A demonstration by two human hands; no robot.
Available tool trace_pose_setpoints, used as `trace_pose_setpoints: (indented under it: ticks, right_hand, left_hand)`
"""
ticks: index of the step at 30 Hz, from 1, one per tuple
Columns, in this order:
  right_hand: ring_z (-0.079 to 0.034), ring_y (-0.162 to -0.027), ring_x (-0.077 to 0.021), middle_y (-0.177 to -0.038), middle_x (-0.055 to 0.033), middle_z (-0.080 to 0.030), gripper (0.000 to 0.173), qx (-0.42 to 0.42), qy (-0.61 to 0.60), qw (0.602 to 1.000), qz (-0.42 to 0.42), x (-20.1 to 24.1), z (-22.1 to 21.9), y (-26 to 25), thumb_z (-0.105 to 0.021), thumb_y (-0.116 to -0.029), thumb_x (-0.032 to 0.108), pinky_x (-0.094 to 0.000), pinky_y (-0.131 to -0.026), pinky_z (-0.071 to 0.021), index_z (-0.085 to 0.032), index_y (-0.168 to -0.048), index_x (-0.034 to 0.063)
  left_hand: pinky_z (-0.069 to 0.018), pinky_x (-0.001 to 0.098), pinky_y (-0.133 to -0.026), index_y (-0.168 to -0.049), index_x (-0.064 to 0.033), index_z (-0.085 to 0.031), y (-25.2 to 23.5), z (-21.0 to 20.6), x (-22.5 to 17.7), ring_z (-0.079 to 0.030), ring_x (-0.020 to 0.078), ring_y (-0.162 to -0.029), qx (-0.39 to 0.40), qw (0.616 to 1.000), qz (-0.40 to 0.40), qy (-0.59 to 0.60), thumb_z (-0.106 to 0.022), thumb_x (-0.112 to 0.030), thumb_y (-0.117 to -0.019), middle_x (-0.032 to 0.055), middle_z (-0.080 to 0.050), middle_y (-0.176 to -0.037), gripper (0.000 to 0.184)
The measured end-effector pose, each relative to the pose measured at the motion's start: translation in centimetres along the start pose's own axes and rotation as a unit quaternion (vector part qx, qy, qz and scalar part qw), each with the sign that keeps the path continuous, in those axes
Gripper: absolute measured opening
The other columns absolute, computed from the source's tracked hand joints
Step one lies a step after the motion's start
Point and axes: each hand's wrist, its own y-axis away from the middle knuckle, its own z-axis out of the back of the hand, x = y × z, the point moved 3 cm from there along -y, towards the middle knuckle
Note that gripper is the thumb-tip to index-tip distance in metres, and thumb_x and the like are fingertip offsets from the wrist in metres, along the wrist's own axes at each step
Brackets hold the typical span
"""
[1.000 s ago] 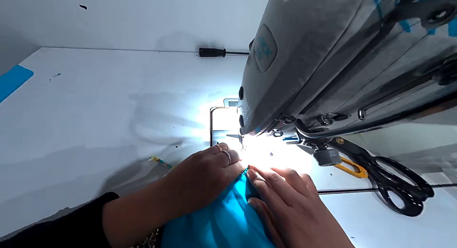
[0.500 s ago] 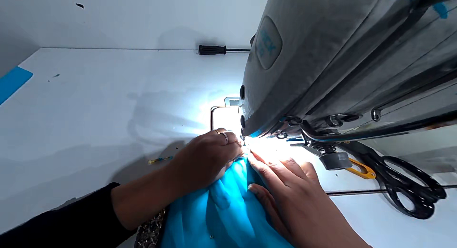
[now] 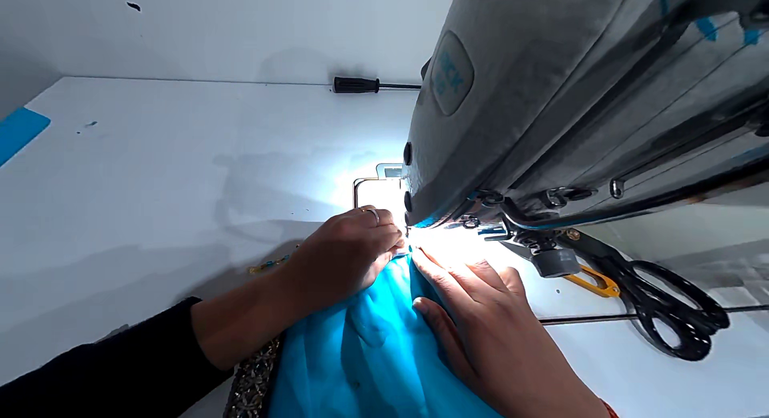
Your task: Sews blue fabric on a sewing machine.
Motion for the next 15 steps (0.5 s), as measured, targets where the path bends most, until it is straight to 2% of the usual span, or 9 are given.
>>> trace_pose_setpoints:
  ticks: [4, 9, 15]
  right_hand:
    - [-0.068, -0.095, -0.0206, -0.107, 0.0016, -0.077, 0.045, -0.002, -0.001, 1.0, -0.004, 0.01, 0.0, 0.01, -0.04, -0.1051, 0.038, -0.0424, -0.077, -0.0441, -0.074, -0.125, 0.0157]
    - [-0.067, -0.091, -0.0194, -0.104, 0.0023, -0.077, 0.045, -0.005, 0.005, 1.0, -0.003, -0.01, -0.04, -0.08, -0.04, -0.1051, 0.039, -0.0418, -0.076, -0.0435, -0.074, -0.123, 0.0158]
    - [-0.067, -0.094, -0.0201, -0.109, 0.0017, -0.076, 0.047, -0.007, 0.016, 1.0, 0.006, 0.01, -0.1, -0.12, -0.038, -0.1055, 0.039, -0.0413, -0.077, -0.0439, -0.074, -0.125, 0.0156]
  left_hand:
    - [-0.0537, 0.0212, -0.081, -0.086, -0.0069, -0.076, 0.01, -0.08, 0.07, -0.068, 0.0136, -0.087, 0.004, 1.0, 0.01, 0.003, -0.061, -0.013, -0.089, 0.0044, -0.072, -0.087, 0.016]
    - [-0.0544, 0.022, -0.085, -0.087, -0.0074, -0.077, 0.06, -0.18, 0.04, -0.07, 0.0139, -0.092, 0.011, 1.0, 0.014, 0.011, -0.06, -0.014, -0.0875, 0.0043, -0.073, -0.092, 0.018]
    - [-0.0547, 0.0237, -0.087, -0.089, -0.0071, -0.077, 0.11, -0.28, -0.1, -0.07, 0.0157, -0.095, 0.016, 1.0, 0.015, 0.008, -0.06, -0.014, -0.0888, 0.0053, -0.074, -0.096, 0.018]
